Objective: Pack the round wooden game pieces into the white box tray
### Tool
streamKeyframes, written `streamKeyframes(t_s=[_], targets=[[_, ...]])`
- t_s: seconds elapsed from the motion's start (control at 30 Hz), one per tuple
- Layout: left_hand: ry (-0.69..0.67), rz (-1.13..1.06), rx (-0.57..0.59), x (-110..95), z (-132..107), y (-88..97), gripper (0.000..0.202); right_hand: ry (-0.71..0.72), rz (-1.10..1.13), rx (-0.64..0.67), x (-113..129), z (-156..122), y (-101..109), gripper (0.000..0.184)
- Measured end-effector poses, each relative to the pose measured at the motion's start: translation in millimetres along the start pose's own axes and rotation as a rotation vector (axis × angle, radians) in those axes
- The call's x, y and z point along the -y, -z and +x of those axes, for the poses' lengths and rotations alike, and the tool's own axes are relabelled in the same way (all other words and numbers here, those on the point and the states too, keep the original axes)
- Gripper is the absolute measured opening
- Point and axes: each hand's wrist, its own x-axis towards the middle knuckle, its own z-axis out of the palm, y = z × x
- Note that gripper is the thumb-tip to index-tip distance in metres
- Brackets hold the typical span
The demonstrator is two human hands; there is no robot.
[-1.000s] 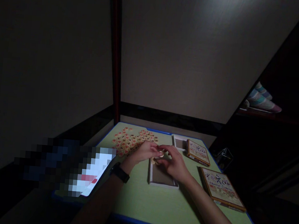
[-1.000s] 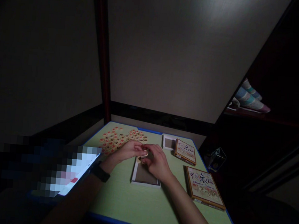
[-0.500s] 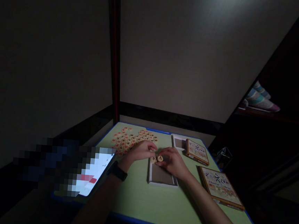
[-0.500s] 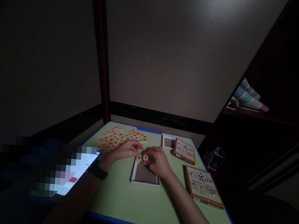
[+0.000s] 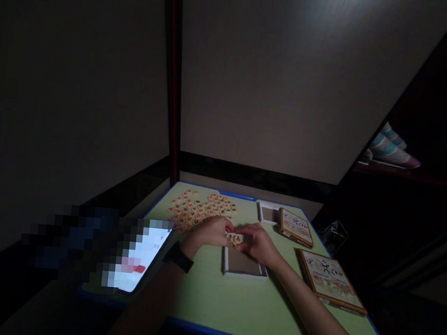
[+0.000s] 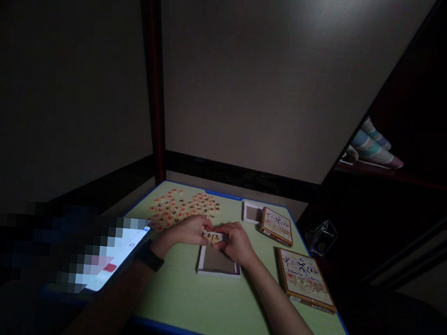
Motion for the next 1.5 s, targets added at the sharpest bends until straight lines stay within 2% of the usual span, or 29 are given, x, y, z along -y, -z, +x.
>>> streamKeyframes(t_s=[0.37, 0.67, 0.87, 1.03, 1.5], targets=[[-0.031, 0.058, -0.004, -3.7, 2.2, -3.6, 0.031, 0.015, -0.057, 0.001, -0.2, -0.8, 2.2, 0.034], [-0.041, 0.053, -0.013, -4.8, 2.4, -6.6, 0.028, -0.027, -0.065, 0.023, 3.0, -2.1, 9.7, 0.037], [-0.048, 0.064, -0.026, -3.1, 3.1, -8.5, 0.026, -0.083, -0.147, 0.025, 6.4, -2.3, 15.2, 0.025], [-0.049, 0.059, -0.029, 2.4, 5.3, -13.3, 0.025, -0.068, -0.179, 0.054, 7.3, -1.6, 14.4, 0.019], [-0.050, 0.074, -0.062, 3.9, 5.3, -14.1, 0.025, -0.086, -0.195, 0.036, 5.9, -2.2, 12.2, 0.018]])
